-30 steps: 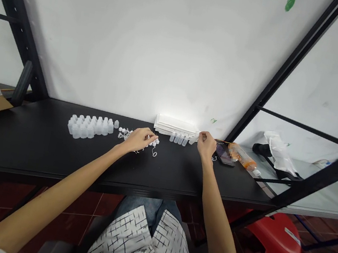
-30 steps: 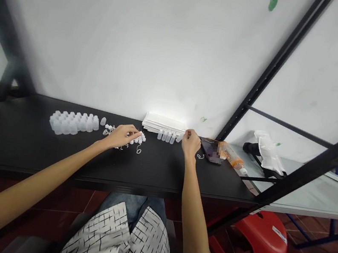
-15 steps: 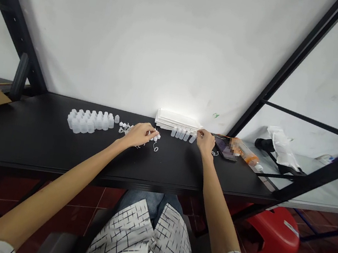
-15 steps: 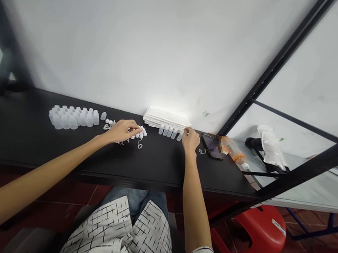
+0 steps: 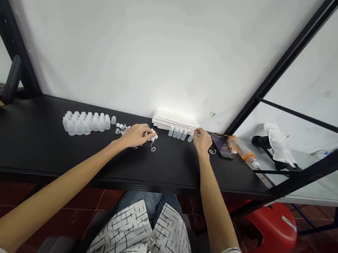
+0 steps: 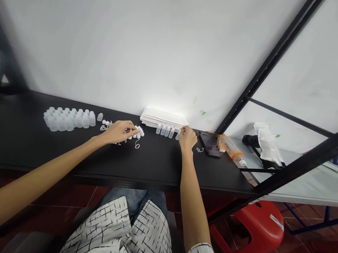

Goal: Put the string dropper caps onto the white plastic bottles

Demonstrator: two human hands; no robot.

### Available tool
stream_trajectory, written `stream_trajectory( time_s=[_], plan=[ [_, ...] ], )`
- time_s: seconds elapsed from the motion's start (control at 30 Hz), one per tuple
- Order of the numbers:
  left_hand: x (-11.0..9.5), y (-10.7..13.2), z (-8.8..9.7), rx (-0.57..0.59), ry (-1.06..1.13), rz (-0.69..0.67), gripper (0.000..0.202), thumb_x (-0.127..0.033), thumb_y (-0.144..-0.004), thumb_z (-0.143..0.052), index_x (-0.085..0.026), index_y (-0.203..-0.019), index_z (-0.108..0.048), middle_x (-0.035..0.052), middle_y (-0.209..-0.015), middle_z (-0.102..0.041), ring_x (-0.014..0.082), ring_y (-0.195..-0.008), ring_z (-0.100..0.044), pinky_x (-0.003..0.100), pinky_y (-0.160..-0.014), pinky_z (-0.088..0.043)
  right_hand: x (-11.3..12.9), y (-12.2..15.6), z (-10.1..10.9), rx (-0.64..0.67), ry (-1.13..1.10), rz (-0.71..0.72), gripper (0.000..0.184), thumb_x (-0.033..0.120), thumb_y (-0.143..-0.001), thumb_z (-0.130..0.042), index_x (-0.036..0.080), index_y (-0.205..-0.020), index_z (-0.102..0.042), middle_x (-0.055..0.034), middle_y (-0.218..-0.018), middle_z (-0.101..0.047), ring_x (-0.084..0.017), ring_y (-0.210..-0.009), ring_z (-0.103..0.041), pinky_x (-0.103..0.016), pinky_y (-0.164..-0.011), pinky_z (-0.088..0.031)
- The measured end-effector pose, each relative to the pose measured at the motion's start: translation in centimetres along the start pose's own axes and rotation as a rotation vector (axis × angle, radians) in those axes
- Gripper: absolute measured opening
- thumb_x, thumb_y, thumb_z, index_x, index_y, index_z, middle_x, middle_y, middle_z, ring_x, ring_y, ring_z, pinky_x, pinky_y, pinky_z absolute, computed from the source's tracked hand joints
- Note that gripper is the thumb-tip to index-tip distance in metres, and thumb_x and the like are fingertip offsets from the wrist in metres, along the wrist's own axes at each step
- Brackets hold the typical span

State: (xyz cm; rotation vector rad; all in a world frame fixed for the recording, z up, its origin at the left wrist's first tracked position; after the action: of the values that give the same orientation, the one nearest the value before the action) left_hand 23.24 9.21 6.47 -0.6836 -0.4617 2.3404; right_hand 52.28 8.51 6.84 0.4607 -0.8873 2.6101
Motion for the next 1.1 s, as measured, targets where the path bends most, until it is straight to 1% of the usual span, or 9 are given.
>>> stream_trajectory(
  time_s=[0.4, 0.67, 0.93, 1.03, 1.1],
  plan=[
    [-0.1, 0.0, 0.1, 0.008, -0.003, 0.006, 0.039, -0.045, -0.09, -0.046, -0.019, -0.08, -0.073, 0.0036, -0.082, -0.066, 0.0158, -0.07, -0.057, 0.027, -0.063, -0.037, 0.6, 0.2, -0.1, -0.013, 0.034, 0.055, 0.021, 0.028, -0.092, -0.05, 0.025, -0.1, -0.069, -0.0042, -0.099, -0.069, -0.018, -0.08, -0.06, -0.026, -0.064, -0.033],
    [-0.2, 0.1, 0.2, 0.017, -0.005, 0.012, 0.04, -0.046, -0.09, -0.045, -0.02, -0.078, -0.073, 0.0038, -0.081, -0.065, 0.0155, -0.068, -0.056, 0.026, -0.061, -0.036, 1.1, 0.3, -0.5, 0.001, 0.02, 0.107, 0.02, 0.028, -0.092, -0.05, 0.025, -0.102, -0.068, -0.0039, -0.099, -0.069, -0.016, -0.079, -0.059, -0.025, -0.063, -0.031],
    [-0.3, 0.2, 0.2, 0.022, -0.034, 0.028, 0.041, -0.047, -0.09, -0.044, -0.02, -0.08, -0.074, 0.0039, -0.082, -0.066, 0.0156, -0.069, -0.057, 0.026, -0.059, -0.035, 1.2, 0.3, -0.5, 0.007, 0.009, 0.117, 0.022, 0.028, -0.092, -0.049, 0.025, -0.102, -0.068, -0.0044, -0.1, -0.069, -0.017, -0.08, -0.059, -0.025, -0.063, -0.032],
    [-0.1, 0.0, 0.7, 0.003, -0.059, 0.032, 0.04, -0.046, -0.09, -0.044, -0.021, -0.081, -0.074, 0.0042, -0.084, -0.066, 0.0164, -0.071, -0.057, 0.026, -0.059, -0.036, 1.2, 0.4, -0.5, 0.013, -0.004, 0.11, 0.022, 0.027, -0.092, -0.048, 0.025, -0.103, -0.068, -0.0044, -0.1, -0.069, -0.017, -0.08, -0.06, -0.024, -0.064, -0.033],
    [0.2, -0.1, 1.5, -0.031, -0.083, 0.04, 0.038, -0.045, -0.089, -0.044, -0.021, -0.083, -0.074, 0.0045, -0.086, -0.067, 0.0173, -0.074, -0.059, 0.027, -0.06, -0.037, 1.2, 0.4, -0.4, 0.01, -0.012, 0.11, 0.023, 0.027, -0.092, -0.048, 0.024, -0.102, -0.068, -0.0044, -0.1, -0.07, -0.017, -0.08, -0.06, -0.024, -0.064, -0.033]
  ],
)
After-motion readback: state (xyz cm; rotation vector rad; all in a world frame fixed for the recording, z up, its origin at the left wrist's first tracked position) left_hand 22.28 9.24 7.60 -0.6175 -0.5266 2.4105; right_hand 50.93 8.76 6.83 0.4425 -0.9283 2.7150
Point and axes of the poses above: each hand's wrist, its own y-axis away from the middle knuckle, its own z-axis out of the back of the hand, x = y × z, the point moved 6 cm from there along -y, towards the middle knuckle
